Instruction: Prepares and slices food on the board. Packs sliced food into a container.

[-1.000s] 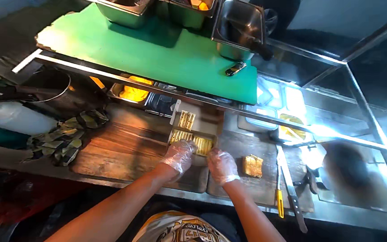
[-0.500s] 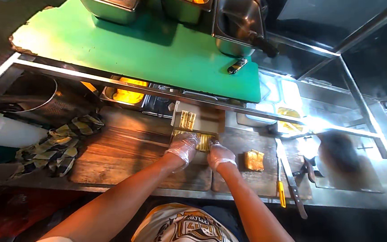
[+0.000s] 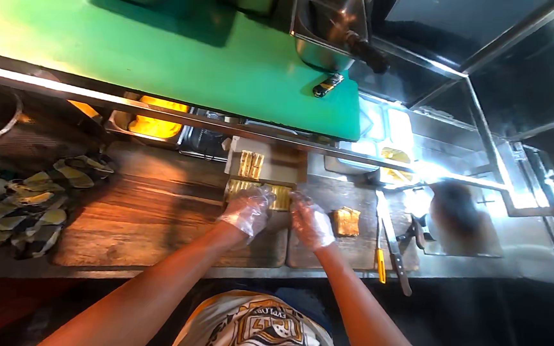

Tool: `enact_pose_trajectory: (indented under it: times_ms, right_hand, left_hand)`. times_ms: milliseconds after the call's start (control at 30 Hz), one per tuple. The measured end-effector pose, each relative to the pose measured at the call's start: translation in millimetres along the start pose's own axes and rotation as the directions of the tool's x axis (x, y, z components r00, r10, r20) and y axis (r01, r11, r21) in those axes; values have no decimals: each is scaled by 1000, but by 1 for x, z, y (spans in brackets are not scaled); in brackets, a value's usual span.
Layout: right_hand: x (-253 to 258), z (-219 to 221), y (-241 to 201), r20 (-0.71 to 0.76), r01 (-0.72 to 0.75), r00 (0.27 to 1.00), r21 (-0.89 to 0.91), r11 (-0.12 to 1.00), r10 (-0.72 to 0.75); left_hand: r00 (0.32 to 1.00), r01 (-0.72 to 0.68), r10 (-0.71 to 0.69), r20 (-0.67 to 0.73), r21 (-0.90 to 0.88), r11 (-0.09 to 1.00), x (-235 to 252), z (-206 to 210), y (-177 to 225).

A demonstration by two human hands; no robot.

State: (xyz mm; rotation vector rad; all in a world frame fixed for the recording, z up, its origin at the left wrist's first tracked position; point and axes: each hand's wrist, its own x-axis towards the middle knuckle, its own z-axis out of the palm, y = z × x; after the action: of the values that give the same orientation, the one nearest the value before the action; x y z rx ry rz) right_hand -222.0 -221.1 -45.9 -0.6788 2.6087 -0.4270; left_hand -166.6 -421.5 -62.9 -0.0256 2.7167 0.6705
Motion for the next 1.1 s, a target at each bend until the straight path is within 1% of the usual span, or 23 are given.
enact_pose_trajectory:
  times_ms: [33,67,100,133,167,200,267,333,367,400,467,533,667,767,867,933,967,1033,1100]
  right_hand:
    - [-10,-5,23,-133,16,991,27,1000,-12]
    - [-20,-12,48,-217,-16,976,21,1000,20]
    - [-29,-22,73,-232,-108,967,17,994,109]
    - [-37,-34,98,-208,-218,953,37,975,221]
    - [-42,-43,124,-170,-304,934,79,949,313]
    - [-45,-51,148,-123,-353,921,131,926,368]
    - [-41,-66,174,11,-379,923,194,905,384]
    - [-27,-73,183,175,-341,934,177,923,312]
    - [-13,-67,191,249,-314,928,120,942,278]
    - [-2,-60,195,301,-281,921,67,957,249]
    - [11,-52,195,369,-220,907,11,975,200]
    - [16,-46,199,394,-196,904,35,980,167]
    - [15,-48,209,441,-190,889,110,976,124]
    - [16,-48,224,445,-223,890,248,943,94]
    - [7,-53,239,441,-255,897,457,852,32]
    - [-7,-61,245,419,-269,908,577,771,3]
    - [-17,-65,246,404,-289,915,639,713,8]
    - [-37,-66,248,374,-333,927,765,551,41]
    - [-53,-55,253,332,-342,939,880,329,87]
  left_hand:
    - [999,-33,29,-47,-106,994,-2,2,5]
    - [993,-82,60,-101,-230,970,-5,5,12]
    - [985,-138,94,-143,-344,929,-7,9,22]
    - [978,-186,126,-166,-425,886,-9,14,34]
    - [978,-200,141,-156,-491,848,-8,16,50]
    - [989,-150,121,-88,-556,817,-3,15,68]
    - [993,46,34,112,-641,766,19,17,105]
    - [952,269,-98,291,-633,726,54,37,137]
    - [925,341,-146,351,-594,728,72,48,149]
    - [908,372,-170,384,-547,750,86,56,160]
    - [917,323,-162,365,-438,839,102,71,177]
    - [933,273,-160,322,-344,898,106,79,188]
    - [945,255,-180,274,-272,928,106,87,203]
    - [941,278,-201,272,-284,918,106,89,209]
    - [945,311,-224,239,-440,842,101,90,204]
    - [940,339,-265,214,-512,789,90,77,199]
    - [945,327,-271,182,-551,768,81,66,194]
    - [961,247,-272,55,-620,745,57,39,173]
    - [961,203,-274,-44,-561,802,34,-2,143]
